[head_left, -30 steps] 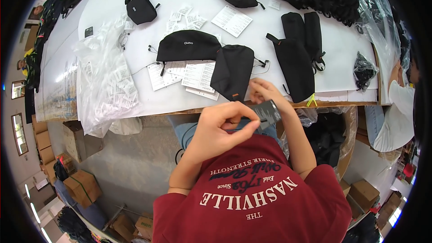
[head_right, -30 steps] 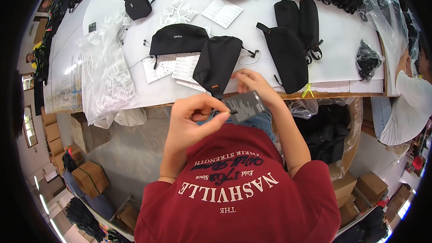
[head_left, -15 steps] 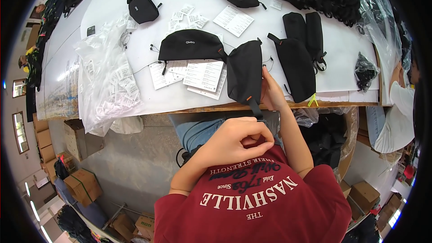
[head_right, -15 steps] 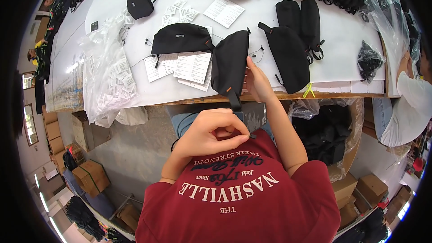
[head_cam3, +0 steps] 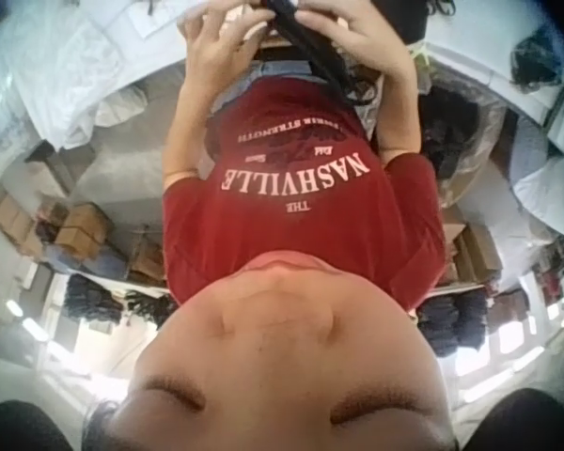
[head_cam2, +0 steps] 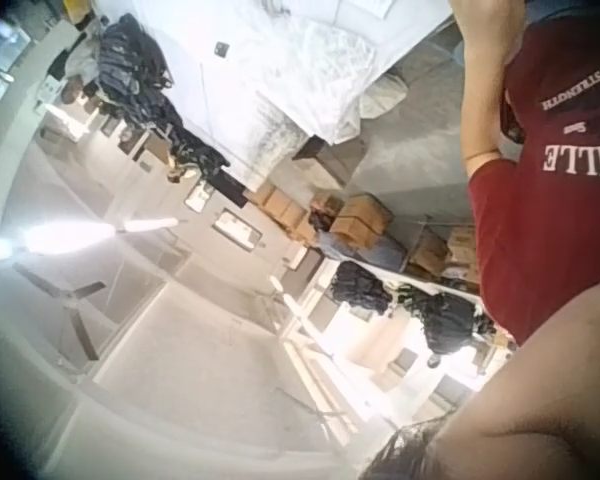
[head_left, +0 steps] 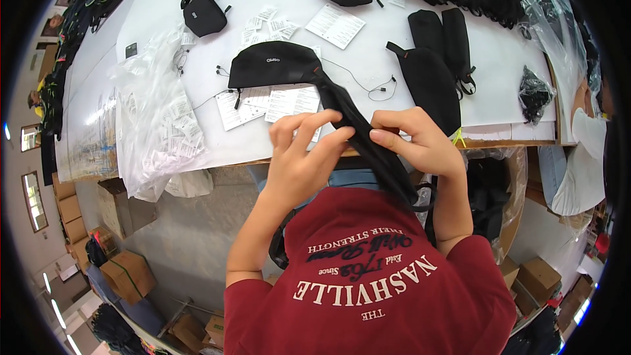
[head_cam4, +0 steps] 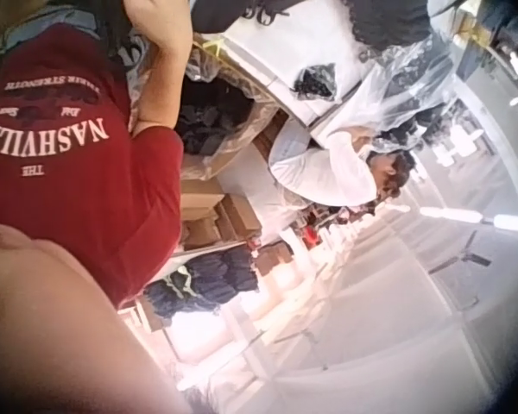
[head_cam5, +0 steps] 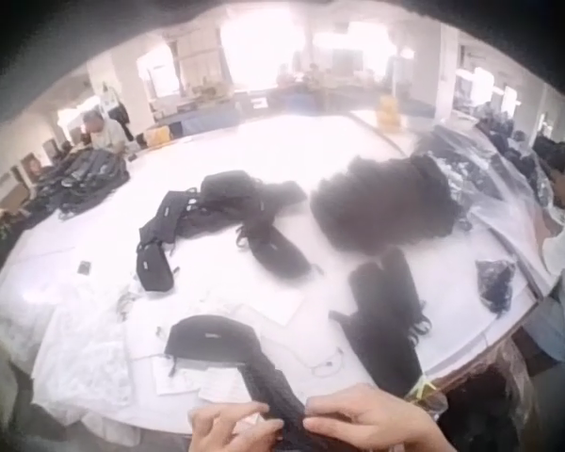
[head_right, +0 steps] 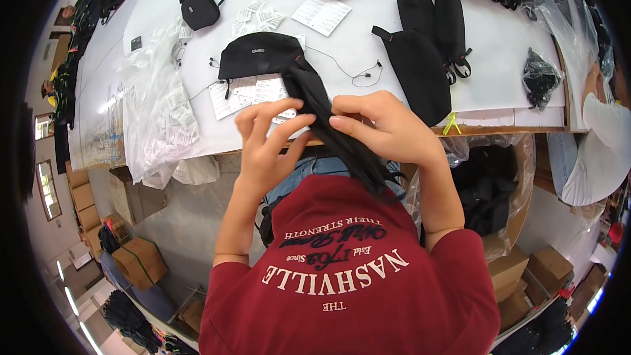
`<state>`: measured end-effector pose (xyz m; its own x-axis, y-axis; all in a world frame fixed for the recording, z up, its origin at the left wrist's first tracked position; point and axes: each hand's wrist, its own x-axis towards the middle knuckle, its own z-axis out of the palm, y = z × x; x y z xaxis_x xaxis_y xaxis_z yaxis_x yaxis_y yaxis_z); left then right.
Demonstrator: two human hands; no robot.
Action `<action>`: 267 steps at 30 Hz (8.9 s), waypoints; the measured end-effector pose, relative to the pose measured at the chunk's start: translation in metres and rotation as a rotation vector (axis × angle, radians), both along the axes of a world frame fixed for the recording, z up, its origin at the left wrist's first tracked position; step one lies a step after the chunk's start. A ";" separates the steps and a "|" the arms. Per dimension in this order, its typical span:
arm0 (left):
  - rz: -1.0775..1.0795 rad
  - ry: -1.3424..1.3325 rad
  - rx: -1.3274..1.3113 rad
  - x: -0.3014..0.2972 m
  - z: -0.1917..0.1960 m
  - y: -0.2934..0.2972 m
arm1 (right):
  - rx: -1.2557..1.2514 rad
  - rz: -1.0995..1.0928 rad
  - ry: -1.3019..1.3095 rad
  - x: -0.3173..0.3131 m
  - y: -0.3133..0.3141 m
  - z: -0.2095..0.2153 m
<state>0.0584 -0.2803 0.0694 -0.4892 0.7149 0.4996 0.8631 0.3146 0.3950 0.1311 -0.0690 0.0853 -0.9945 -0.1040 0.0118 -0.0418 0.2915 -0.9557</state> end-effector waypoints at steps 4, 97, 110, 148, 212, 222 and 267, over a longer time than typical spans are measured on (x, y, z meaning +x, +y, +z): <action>-0.075 0.066 0.016 -0.006 0.001 -0.003 | 0.041 0.008 -0.004 0.000 -0.004 0.013; -0.336 -0.747 -0.029 -0.104 -0.031 0.027 | 0.392 0.289 -0.268 0.031 -0.004 -0.034; 0.279 -0.088 -0.221 -0.226 -0.097 0.045 | 0.792 0.013 0.357 0.032 0.008 0.003; 0.362 0.992 -0.303 -0.023 0.076 -0.027 | 0.891 0.063 0.885 -0.002 -0.003 0.071; -0.110 -2.093 1.162 -0.047 -0.020 0.008 | 0.118 -0.067 0.301 0.002 -0.054 0.022; -0.289 -2.100 1.227 -0.013 -0.004 0.009 | 0.895 -0.108 0.592 -0.009 -0.051 0.016; 0.604 -0.326 -0.224 -0.054 -0.097 -0.023 | 0.874 -0.389 0.153 -0.039 0.028 -0.095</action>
<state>0.0040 -0.3030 -0.0276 -0.9306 0.3406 0.1343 0.3622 0.8031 0.4730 0.0922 -0.0408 -0.0096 -0.9554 0.1981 0.2189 0.1013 0.9164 -0.3872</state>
